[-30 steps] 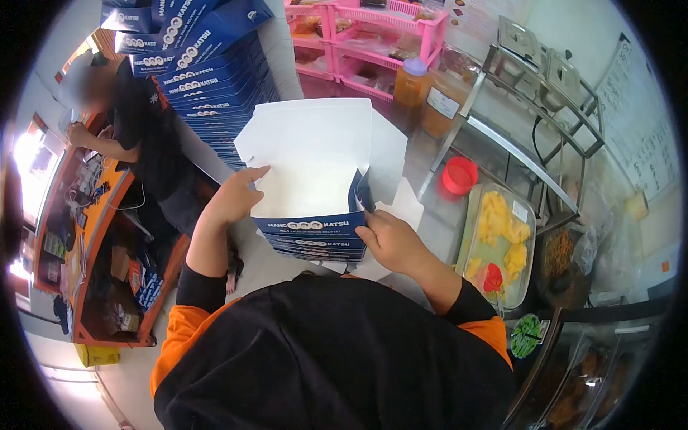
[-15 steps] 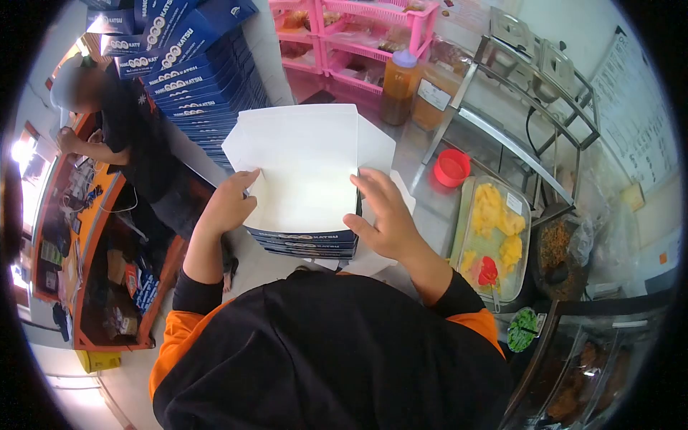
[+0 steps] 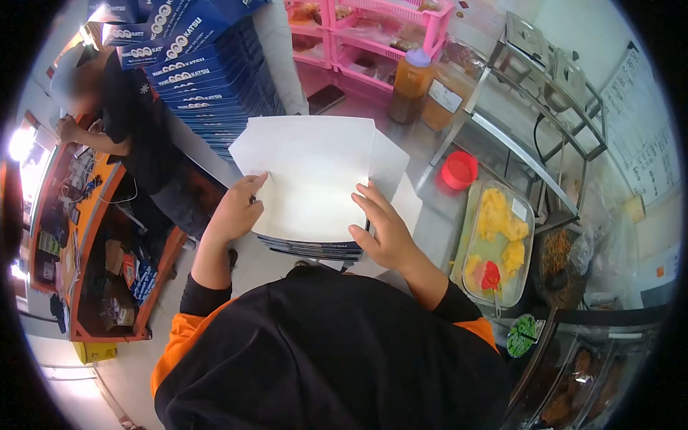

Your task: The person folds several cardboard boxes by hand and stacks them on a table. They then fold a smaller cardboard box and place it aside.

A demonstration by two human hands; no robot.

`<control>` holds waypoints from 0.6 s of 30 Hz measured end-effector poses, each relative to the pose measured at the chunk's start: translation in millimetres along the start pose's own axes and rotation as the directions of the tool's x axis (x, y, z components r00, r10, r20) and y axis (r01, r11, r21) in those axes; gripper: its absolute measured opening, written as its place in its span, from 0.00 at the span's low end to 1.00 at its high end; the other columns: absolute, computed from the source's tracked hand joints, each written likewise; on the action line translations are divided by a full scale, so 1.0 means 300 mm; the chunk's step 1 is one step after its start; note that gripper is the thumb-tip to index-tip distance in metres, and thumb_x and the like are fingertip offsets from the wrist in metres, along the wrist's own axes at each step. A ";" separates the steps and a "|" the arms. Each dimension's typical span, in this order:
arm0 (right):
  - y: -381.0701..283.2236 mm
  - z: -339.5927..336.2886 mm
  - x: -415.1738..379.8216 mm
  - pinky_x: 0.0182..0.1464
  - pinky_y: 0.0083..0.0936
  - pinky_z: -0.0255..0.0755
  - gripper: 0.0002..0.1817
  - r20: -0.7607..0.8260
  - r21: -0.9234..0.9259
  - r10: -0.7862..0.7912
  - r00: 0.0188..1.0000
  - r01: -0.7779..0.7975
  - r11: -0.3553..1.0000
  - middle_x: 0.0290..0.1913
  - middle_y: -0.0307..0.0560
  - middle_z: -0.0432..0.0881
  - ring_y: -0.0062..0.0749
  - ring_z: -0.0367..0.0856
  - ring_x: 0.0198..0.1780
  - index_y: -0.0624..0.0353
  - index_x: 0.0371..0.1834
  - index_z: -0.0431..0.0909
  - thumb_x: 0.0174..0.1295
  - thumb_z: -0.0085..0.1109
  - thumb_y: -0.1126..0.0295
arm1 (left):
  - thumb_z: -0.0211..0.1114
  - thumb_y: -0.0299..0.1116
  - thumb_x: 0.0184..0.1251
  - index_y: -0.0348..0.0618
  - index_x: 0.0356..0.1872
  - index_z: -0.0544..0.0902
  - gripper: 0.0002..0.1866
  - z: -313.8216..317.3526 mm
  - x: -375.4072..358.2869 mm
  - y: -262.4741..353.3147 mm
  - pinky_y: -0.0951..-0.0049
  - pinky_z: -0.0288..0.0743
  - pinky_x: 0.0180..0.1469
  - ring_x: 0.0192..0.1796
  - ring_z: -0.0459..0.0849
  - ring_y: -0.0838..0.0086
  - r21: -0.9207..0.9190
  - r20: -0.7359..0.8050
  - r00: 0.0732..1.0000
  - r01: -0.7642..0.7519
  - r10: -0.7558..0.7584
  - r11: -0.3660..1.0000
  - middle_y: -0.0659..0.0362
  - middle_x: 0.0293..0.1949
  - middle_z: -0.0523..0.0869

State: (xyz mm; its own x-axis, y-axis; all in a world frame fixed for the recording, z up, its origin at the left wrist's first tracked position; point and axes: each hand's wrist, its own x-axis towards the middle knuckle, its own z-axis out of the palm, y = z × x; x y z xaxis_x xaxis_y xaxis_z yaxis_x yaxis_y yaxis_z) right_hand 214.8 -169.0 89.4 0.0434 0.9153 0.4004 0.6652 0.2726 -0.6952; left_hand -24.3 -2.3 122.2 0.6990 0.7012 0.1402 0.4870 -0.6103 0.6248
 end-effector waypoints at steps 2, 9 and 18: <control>0.004 0.003 0.003 0.65 0.37 0.50 0.27 0.004 0.015 -0.007 1.000 0.007 1.000 0.63 0.61 0.60 0.52 0.53 0.68 0.67 0.57 0.65 0.58 0.52 0.61 | 0.51 0.24 0.52 0.31 0.55 0.70 0.24 -0.001 -0.001 -0.014 0.68 0.67 0.54 0.50 0.74 0.53 0.042 -0.012 1.000 -0.020 0.020 0.999 0.43 0.51 0.73; 0.088 0.158 -0.077 0.68 0.30 0.39 0.53 -0.124 0.610 0.190 0.974 -0.076 0.789 0.68 0.54 0.48 0.37 0.45 0.69 0.70 0.68 0.38 0.54 0.49 0.38 | 0.48 0.40 0.64 0.34 0.66 0.50 0.33 0.212 -0.055 -0.140 0.70 0.38 0.69 0.71 0.45 0.63 -0.766 -0.063 0.998 -0.030 -0.028 0.642 0.48 0.68 0.51; 0.147 0.117 0.024 0.67 0.32 0.41 0.53 -0.165 0.625 0.322 0.932 -0.154 0.765 0.68 0.52 0.49 0.37 0.46 0.69 0.68 0.68 0.39 0.54 0.45 0.35 | 0.45 0.35 0.66 0.35 0.68 0.42 0.34 0.218 0.070 -0.067 0.69 0.35 0.69 0.72 0.40 0.61 -0.705 -0.094 0.991 -0.135 0.096 0.697 0.46 0.69 0.45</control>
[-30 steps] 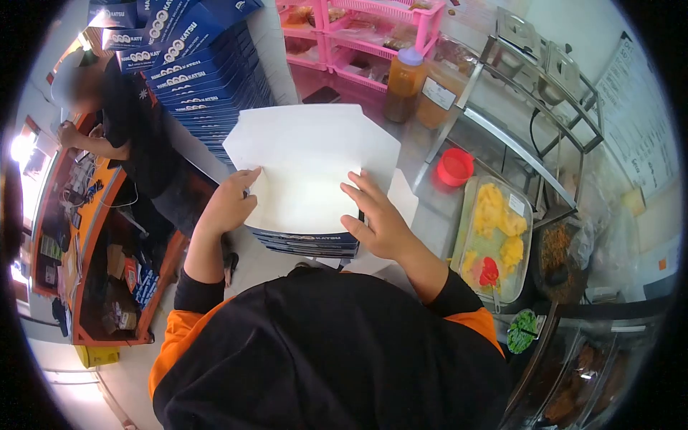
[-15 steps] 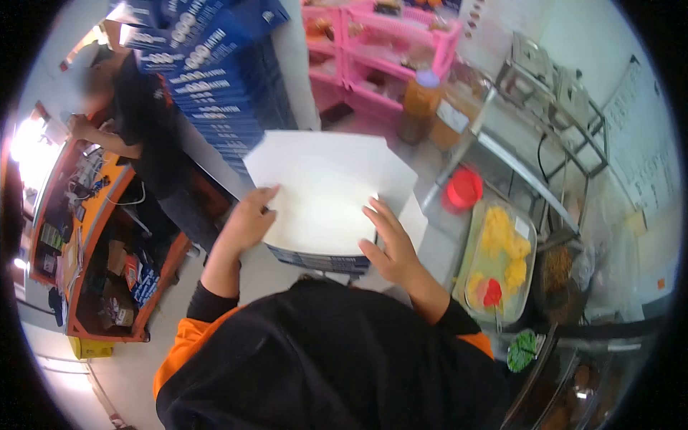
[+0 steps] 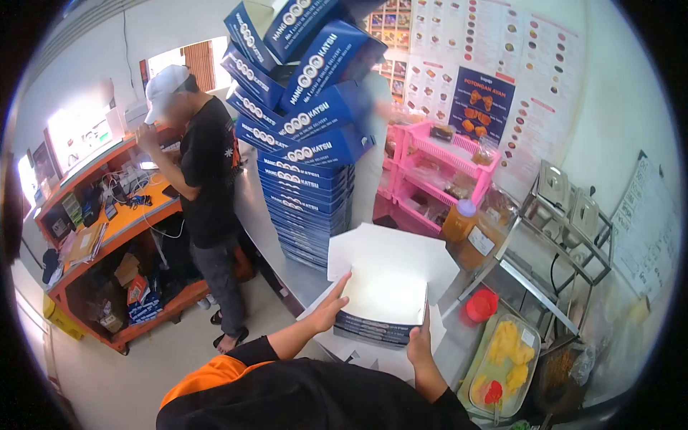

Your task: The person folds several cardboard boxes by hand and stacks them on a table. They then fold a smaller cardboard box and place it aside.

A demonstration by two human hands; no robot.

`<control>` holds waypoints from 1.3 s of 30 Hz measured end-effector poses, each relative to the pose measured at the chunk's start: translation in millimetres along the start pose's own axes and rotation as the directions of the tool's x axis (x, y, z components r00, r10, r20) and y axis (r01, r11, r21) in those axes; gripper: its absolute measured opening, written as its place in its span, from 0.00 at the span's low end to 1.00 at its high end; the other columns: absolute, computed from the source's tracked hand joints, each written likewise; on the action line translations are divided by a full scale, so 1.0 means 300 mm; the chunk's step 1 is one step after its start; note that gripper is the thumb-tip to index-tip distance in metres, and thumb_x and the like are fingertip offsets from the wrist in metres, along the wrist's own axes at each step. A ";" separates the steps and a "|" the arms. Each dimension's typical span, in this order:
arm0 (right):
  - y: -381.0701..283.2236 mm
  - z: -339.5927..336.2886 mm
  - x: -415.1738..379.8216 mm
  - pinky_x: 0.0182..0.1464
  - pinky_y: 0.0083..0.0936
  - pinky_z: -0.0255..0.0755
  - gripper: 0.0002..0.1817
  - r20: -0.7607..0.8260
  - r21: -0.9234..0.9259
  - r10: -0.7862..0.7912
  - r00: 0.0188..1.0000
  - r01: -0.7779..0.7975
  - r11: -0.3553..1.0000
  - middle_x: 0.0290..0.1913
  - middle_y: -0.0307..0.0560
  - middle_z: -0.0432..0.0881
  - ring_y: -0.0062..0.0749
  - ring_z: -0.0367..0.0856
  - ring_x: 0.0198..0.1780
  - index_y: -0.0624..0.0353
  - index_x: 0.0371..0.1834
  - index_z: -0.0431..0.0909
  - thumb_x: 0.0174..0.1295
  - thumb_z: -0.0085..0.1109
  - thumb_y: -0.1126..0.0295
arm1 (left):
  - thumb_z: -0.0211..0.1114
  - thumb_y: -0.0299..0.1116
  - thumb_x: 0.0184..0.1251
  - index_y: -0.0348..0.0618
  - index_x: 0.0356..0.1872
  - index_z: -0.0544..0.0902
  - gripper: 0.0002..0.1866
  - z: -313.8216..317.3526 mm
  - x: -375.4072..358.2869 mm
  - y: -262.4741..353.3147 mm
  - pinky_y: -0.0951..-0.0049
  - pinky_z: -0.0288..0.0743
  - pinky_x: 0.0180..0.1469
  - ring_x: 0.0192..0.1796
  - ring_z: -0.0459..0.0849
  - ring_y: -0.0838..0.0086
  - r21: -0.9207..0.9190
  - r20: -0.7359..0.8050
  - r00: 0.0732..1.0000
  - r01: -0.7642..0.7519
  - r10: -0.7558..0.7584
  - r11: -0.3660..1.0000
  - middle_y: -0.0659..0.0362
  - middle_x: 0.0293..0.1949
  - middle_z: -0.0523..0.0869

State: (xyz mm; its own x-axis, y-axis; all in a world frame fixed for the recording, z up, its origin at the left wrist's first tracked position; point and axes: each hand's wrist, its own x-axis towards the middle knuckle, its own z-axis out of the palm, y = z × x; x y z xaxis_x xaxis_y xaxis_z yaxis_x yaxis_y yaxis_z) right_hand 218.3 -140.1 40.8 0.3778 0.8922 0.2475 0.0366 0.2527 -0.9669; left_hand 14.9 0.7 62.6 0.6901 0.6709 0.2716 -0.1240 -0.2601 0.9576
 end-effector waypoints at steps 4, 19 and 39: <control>-0.029 -0.047 0.053 0.67 0.37 0.44 0.54 -0.302 -0.054 -0.273 0.913 0.269 0.962 0.69 0.54 0.48 0.41 0.46 0.70 0.65 0.68 0.39 0.52 0.42 0.31 | 0.45 0.40 0.68 0.36 0.68 0.42 0.34 -0.072 -0.006 0.007 0.67 0.36 0.69 0.72 0.41 0.61 0.025 0.012 0.995 -0.100 0.100 0.995 0.46 0.69 0.45; -1.626 0.676 0.839 0.49 0.38 0.68 0.39 -0.121 -0.726 -0.575 0.809 0.323 0.608 0.47 0.53 0.75 0.43 0.73 0.51 0.54 0.56 0.69 0.53 0.41 0.33 | 0.60 0.39 0.61 0.43 0.59 0.68 0.26 -0.446 -0.073 0.309 0.66 0.63 0.57 0.58 0.69 0.69 0.133 0.007 0.990 -0.138 0.139 0.981 0.57 0.57 0.71; -1.741 0.560 1.150 0.33 0.36 0.71 0.14 -0.188 -0.516 -0.188 0.964 0.066 0.854 0.35 0.48 0.71 0.36 0.69 0.35 0.57 0.32 0.69 0.55 0.44 0.57 | 0.60 0.37 0.61 0.41 0.56 0.71 0.22 -0.579 -0.193 0.190 0.70 0.69 0.53 0.50 0.76 0.68 0.113 -0.087 0.989 0.130 -0.121 0.985 0.52 0.48 0.77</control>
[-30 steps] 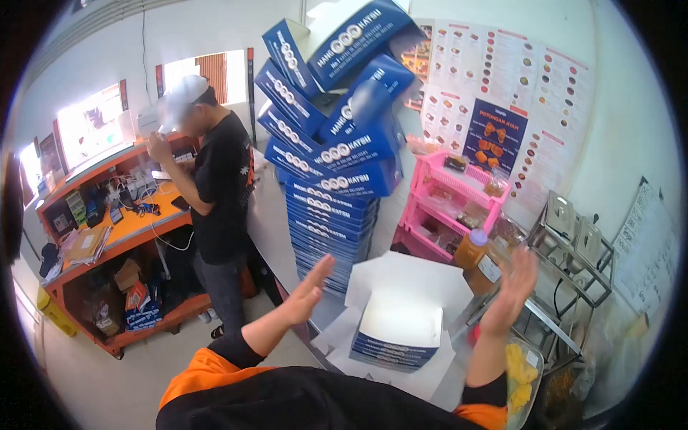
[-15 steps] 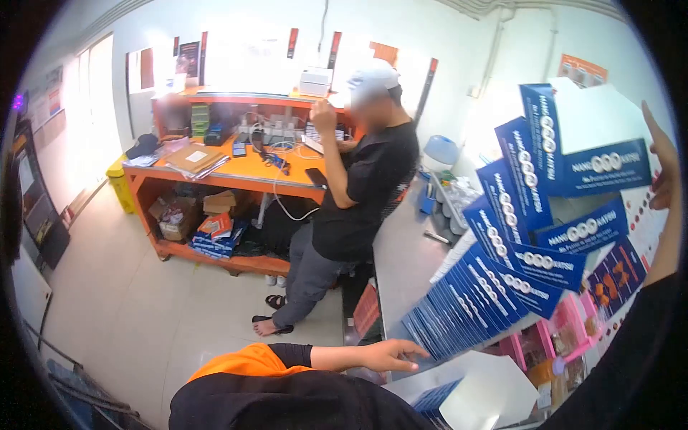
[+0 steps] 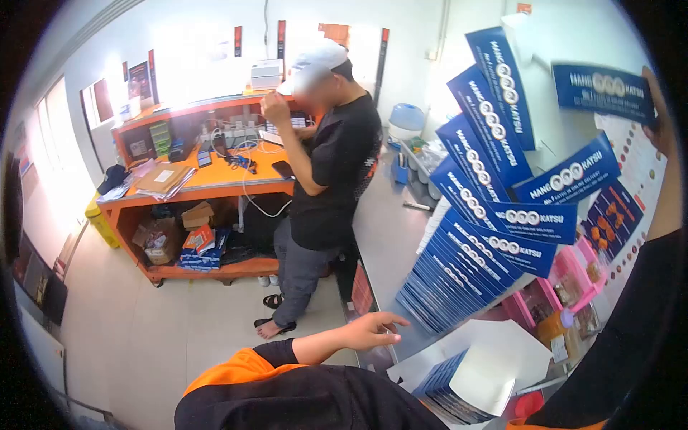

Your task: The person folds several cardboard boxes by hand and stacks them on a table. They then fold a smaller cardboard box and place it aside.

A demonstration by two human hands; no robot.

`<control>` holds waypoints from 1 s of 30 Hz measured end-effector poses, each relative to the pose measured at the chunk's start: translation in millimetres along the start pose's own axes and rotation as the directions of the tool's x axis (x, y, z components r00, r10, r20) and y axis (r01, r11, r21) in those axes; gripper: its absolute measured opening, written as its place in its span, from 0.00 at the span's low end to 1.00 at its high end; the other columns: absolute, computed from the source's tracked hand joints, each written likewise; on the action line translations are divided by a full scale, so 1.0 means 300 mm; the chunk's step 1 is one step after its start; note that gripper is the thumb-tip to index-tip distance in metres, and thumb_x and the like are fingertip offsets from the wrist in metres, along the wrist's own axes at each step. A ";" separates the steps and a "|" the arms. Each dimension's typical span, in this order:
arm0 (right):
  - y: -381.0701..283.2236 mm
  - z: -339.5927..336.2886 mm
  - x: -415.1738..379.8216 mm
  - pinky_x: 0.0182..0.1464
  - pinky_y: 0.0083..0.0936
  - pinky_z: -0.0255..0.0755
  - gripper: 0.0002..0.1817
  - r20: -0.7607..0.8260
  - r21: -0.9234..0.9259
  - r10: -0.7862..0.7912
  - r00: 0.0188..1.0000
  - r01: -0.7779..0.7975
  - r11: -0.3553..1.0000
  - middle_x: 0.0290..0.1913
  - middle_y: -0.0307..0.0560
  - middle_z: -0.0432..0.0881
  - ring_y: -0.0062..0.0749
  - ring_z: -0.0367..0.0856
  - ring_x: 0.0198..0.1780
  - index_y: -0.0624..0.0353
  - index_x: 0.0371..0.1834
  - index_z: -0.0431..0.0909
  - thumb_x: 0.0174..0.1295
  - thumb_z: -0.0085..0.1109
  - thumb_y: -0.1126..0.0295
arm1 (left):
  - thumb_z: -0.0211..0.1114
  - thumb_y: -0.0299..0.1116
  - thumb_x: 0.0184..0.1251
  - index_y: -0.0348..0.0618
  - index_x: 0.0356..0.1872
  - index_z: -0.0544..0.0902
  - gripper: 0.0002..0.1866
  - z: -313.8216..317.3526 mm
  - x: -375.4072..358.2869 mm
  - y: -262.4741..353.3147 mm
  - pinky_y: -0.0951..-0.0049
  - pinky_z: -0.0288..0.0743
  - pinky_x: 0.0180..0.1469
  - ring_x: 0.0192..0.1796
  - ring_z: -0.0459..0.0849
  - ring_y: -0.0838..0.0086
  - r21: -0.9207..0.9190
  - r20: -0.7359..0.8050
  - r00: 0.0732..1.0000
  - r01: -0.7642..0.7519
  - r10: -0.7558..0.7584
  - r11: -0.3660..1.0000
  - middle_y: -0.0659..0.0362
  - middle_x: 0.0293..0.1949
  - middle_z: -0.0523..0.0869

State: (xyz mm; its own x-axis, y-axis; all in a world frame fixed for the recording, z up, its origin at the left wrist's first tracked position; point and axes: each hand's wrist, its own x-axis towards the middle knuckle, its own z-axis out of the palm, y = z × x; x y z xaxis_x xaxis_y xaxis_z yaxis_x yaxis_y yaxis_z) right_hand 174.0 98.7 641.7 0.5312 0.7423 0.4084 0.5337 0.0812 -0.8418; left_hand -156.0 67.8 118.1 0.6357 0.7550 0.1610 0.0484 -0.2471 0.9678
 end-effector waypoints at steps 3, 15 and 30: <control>0.065 -0.081 -0.019 0.30 0.31 0.69 0.15 -0.124 0.120 -0.118 0.985 0.133 0.984 0.33 0.46 0.72 0.33 0.71 0.32 0.57 0.34 0.70 0.57 0.44 0.56 | 0.63 0.35 0.58 0.41 0.55 0.72 0.23 0.007 0.027 0.015 0.70 0.70 0.52 0.48 0.76 0.67 0.036 -0.058 0.991 -0.120 0.122 0.992 0.52 0.48 0.77; 0.669 -0.443 -0.654 0.16 0.25 0.69 0.20 -0.373 0.258 -0.284 0.883 0.393 0.883 0.21 0.44 0.77 0.29 0.75 0.17 0.62 0.35 0.71 0.59 0.45 0.53 | 0.60 0.34 0.57 0.39 0.50 0.73 0.20 -0.084 -0.139 0.850 0.67 0.69 0.51 0.47 0.76 0.66 0.447 0.410 -0.139 -0.831 0.902 -0.331 0.50 0.46 0.77; 1.348 -0.388 -1.141 0.11 0.23 0.67 0.36 -0.041 0.619 0.375 0.926 -0.271 0.737 0.32 0.46 0.78 0.32 0.75 0.16 0.56 0.59 0.61 0.48 0.50 0.50 | 0.57 0.33 0.59 0.37 0.45 0.75 0.15 0.161 -0.042 0.834 0.70 0.70 0.45 0.42 0.77 0.69 0.432 0.656 0.150 -0.879 0.740 -0.204 0.51 0.41 0.78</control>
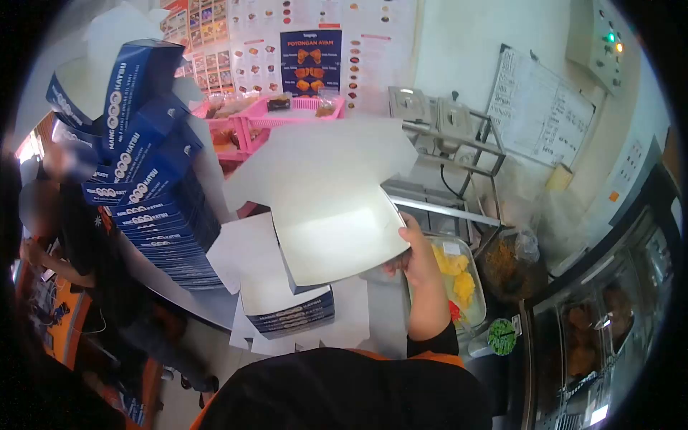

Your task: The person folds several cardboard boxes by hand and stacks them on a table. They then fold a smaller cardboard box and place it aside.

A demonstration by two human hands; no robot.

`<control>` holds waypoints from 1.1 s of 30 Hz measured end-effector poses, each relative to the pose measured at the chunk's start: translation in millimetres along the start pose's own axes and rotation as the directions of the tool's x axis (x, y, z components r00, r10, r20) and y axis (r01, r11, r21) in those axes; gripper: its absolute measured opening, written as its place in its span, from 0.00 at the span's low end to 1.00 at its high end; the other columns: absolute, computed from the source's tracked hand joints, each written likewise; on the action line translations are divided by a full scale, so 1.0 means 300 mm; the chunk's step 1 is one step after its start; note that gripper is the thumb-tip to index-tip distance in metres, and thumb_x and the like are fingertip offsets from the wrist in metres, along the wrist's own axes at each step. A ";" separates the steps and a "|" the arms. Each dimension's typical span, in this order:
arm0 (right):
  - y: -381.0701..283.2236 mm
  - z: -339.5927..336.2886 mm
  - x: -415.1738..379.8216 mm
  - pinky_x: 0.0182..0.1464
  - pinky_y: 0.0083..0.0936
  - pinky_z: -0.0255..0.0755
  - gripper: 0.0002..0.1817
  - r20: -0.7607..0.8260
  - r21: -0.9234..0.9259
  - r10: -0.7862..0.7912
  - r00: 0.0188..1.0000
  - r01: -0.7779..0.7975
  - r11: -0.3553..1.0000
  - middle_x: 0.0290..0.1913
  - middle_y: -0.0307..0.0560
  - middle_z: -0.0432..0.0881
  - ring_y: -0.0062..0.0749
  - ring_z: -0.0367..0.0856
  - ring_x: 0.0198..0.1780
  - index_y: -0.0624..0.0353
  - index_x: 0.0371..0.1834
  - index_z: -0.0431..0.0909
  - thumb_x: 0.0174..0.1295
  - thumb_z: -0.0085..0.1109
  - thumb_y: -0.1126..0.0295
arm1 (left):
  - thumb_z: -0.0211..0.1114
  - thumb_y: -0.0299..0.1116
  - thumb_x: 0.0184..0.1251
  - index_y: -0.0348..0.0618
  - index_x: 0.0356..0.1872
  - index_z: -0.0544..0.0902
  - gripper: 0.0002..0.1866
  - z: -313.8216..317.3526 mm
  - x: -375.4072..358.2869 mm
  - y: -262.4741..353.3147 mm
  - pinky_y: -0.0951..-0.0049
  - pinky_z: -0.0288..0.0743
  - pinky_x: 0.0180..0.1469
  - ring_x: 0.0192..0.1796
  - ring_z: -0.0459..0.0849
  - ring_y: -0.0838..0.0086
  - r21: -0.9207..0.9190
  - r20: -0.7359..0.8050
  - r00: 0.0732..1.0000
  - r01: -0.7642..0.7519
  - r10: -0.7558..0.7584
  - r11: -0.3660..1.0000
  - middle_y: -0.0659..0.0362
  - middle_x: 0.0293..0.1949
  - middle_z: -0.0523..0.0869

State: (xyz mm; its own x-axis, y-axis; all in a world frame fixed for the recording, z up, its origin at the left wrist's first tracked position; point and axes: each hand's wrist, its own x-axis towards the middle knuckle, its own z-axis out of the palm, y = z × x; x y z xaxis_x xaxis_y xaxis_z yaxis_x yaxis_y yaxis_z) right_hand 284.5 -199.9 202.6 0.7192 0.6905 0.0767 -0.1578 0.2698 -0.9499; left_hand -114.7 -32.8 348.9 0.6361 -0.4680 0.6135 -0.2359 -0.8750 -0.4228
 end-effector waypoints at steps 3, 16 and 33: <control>-0.004 -0.030 0.004 0.11 0.20 0.67 0.36 0.029 -0.017 0.019 0.999 -0.019 1.000 0.35 0.46 0.78 0.28 0.75 0.18 0.54 0.59 0.62 0.47 0.52 0.48 | 0.57 0.32 0.59 0.36 0.44 0.76 0.14 0.013 0.021 0.012 0.71 0.70 0.44 0.41 0.77 0.70 -0.005 0.031 0.999 0.012 -0.012 1.000 0.51 0.40 0.78; 0.204 0.092 0.012 0.14 0.23 0.69 0.33 0.148 -0.242 0.285 0.947 -0.245 0.939 0.33 0.50 0.75 0.29 0.73 0.14 0.49 0.65 0.50 0.56 0.50 0.60 | 0.54 0.32 0.61 0.35 0.40 0.78 0.11 -0.010 0.052 0.107 0.74 0.71 0.39 0.36 0.78 0.72 0.025 0.093 0.992 0.083 -0.085 0.996 0.52 0.36 0.80; 0.221 0.156 0.016 0.22 0.21 0.71 0.36 0.337 -0.484 0.384 0.859 -0.192 0.854 0.39 0.51 0.76 0.30 0.77 0.23 0.65 0.63 0.57 0.59 0.52 0.49 | 0.51 0.30 0.64 0.32 0.34 0.80 0.12 0.431 -0.178 0.120 0.79 0.72 0.33 0.30 0.78 0.75 -0.344 -0.341 0.346 0.820 -0.874 0.458 0.54 0.30 0.81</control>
State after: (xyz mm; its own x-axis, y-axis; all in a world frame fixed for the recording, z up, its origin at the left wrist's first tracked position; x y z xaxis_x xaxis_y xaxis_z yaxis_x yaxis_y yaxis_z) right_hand 246.0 -147.4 154.3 0.3292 0.9234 -0.1972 0.0541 -0.2269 -0.9724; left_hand -62.3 -23.1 214.8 0.1756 0.5608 0.8091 0.1605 -0.8272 0.5385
